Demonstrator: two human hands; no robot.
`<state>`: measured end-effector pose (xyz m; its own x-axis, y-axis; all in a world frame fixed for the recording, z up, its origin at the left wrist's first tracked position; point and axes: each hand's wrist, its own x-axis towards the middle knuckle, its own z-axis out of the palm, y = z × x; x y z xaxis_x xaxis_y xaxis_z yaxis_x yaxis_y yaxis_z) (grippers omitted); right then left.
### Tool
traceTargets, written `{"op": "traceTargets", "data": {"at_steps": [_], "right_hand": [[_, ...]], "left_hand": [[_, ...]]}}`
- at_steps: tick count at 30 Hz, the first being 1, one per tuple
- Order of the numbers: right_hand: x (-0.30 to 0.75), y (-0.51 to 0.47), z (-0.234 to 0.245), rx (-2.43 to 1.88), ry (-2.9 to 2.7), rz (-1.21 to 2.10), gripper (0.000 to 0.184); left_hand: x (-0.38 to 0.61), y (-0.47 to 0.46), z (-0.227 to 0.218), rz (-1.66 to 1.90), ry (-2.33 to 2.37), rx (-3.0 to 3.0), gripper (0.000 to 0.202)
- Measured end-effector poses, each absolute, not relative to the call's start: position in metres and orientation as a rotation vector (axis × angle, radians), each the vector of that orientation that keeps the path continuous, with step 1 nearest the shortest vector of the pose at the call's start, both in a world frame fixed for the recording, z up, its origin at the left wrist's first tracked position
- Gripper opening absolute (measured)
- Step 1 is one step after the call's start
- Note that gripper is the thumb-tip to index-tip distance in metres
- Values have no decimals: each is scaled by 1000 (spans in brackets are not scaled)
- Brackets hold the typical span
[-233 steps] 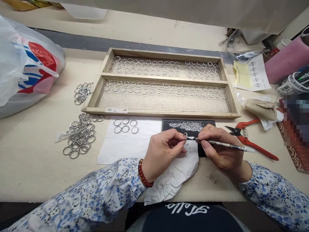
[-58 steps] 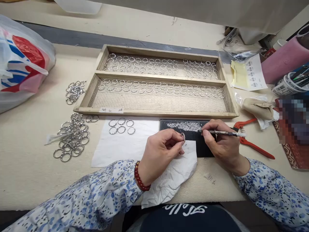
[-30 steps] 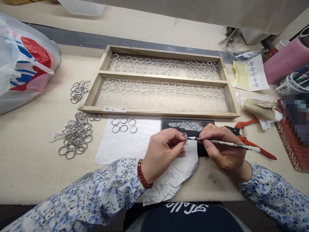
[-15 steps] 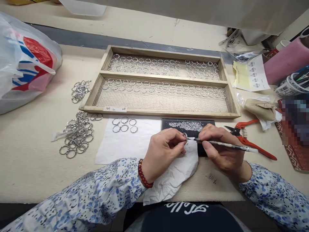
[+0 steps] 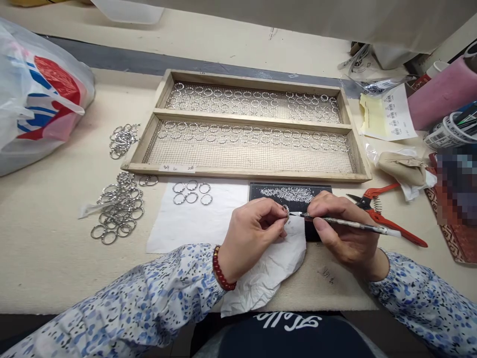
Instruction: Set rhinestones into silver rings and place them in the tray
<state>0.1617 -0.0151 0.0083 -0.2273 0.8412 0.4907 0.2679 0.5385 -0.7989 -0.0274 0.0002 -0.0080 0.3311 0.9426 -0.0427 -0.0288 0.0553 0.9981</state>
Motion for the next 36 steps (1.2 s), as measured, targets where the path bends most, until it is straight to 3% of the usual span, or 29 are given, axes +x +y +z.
{"op": "traceTargets", "data": {"at_steps": [9, 17, 26, 36], "right_hand": [[171, -8, 2, -1299, -1756, 436, 8], [169, -4, 0, -1319, -1829, 392, 7], [171, -7, 1, -1274, -1789, 436, 9], [163, -15, 8, -935, -1745, 706, 24]], "left_hand": [[-28, 1, -6, 942, 961, 1278, 4], [-29, 0, -6, 948, 955, 1277, 5], [-28, 1, -7, 950, 959, 1266, 5], [-27, 0, -8, 953, 944, 1247, 2]]}}
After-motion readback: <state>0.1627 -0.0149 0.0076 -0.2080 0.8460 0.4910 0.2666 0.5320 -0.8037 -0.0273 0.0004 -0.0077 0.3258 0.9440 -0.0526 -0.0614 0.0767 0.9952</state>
